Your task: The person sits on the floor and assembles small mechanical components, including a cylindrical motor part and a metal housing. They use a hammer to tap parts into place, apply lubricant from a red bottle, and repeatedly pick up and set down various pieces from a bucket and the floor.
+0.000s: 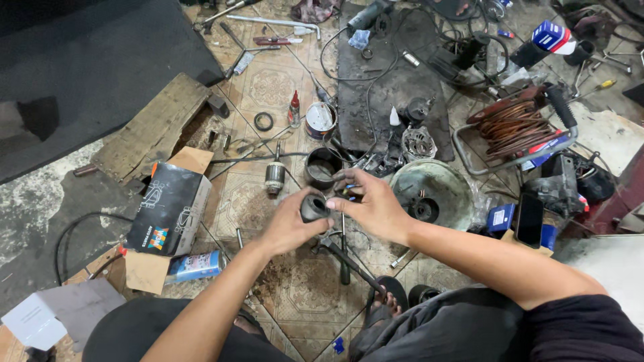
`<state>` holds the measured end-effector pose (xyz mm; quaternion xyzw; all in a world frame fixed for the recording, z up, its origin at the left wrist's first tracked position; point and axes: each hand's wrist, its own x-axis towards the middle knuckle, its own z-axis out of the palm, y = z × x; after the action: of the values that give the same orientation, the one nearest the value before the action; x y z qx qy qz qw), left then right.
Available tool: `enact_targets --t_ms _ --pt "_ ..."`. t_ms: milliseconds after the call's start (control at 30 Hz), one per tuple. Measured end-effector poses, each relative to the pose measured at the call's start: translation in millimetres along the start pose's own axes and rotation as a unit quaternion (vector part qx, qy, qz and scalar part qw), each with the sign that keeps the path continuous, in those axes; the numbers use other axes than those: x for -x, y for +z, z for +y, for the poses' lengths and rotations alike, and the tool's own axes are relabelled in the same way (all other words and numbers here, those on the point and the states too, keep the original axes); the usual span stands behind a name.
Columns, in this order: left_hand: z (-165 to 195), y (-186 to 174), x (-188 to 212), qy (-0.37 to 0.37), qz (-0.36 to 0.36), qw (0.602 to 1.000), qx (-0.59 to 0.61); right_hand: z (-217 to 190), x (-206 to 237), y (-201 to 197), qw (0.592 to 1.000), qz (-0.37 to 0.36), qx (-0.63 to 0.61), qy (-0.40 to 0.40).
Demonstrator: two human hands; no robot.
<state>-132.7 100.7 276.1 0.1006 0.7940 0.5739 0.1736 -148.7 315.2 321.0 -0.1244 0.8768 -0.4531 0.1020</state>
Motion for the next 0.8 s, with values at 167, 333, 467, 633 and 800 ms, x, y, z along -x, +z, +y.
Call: enact_targets --t_ms 167,333,467,633,800 --pt "12 4 5 0.072 0.03 0.994 -0.08 7 -4 11 0.986 -0.024 -0.164 -0.029" --pt "15 6 5 -0.001 0.011 1.0 -0.014 1 6 11 0.991 -0.036 -0.024 -0.126" --pt "20 2 7 0.009 0.047 0.998 -0.029 -4 7 3 0.994 -0.068 -0.058 -0.056" --pt "29 -1 14 0.008 0.035 0.998 -0.059 2 6 -2 0.988 -0.094 -0.084 -0.088" --pt "34 -2 12 0.014 0.048 0.995 -0.083 8 4 -5 0.988 -0.101 -0.087 -0.082"
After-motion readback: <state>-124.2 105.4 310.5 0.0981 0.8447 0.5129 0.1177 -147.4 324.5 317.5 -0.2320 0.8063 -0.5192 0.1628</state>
